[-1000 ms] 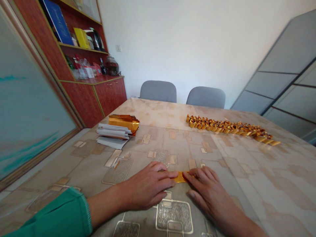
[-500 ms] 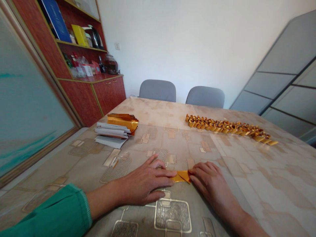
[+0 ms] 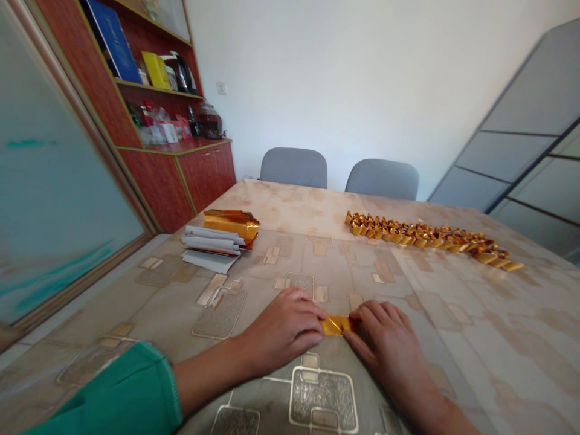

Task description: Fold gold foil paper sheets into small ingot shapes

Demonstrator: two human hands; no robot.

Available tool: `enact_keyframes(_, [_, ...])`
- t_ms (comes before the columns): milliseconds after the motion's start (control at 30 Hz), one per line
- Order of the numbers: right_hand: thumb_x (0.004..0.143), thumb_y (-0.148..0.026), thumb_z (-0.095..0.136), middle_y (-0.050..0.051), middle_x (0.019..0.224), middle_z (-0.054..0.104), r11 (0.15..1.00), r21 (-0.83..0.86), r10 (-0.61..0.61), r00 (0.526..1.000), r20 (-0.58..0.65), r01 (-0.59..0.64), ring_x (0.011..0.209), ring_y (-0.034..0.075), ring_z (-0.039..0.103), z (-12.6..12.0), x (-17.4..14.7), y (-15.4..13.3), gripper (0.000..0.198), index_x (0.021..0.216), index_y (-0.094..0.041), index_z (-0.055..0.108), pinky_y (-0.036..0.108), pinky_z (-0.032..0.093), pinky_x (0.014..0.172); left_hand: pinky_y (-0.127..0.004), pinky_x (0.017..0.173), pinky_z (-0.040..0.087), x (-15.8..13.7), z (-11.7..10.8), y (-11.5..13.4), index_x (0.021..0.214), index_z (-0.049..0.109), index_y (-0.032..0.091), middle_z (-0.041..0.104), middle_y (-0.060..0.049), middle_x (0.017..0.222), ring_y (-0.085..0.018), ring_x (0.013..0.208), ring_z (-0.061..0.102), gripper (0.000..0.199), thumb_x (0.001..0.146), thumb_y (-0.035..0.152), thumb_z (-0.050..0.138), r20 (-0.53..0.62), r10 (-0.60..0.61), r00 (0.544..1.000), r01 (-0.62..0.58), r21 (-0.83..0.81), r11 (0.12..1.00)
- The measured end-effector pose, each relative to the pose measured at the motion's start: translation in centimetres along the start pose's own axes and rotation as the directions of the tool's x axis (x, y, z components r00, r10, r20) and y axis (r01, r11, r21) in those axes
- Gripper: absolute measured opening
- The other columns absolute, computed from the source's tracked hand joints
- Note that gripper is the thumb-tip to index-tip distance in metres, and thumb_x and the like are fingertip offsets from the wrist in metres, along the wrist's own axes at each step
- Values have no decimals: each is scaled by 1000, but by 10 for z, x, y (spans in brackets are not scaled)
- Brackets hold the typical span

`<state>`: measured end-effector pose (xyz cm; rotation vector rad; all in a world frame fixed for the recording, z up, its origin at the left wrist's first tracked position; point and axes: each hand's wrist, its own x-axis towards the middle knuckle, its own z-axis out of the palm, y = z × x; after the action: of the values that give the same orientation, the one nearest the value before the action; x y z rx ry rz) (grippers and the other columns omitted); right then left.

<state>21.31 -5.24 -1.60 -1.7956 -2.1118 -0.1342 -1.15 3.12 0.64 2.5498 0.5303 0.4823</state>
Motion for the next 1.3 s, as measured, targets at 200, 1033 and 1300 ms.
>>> enact_keyframes(200, [80,-18,72,4,90,66,983,177,-59,993,103,40,87,25,56,-3,21,9,13,91,-23,67,38,39,78,-34,78,42,18,16,7,93,64,18,62,-5,98,-24,94,54,19,80,29,73,-105,-331,938,342,119,932])
enact_keyframes(1033, [89,-45,66,2,77,69,623,780,-63,989,133,-65,76,19,62,-15,45,14,25,80,-23,76,33,47,72,-27,62,35,5,11,3,71,67,17,59,-2,64,-15,66,52,29,95,26,54,-410,-20,912,32,21,999])
enact_keyframes(1300, [80,-57,69,6,81,72,557,806,214,972,94,-201,82,25,65,-22,52,44,37,78,-21,73,40,49,79,-27,63,36,9,10,8,64,66,18,60,0,61,-16,64,53,28,88,28,59,-438,-267,858,153,-277,948])
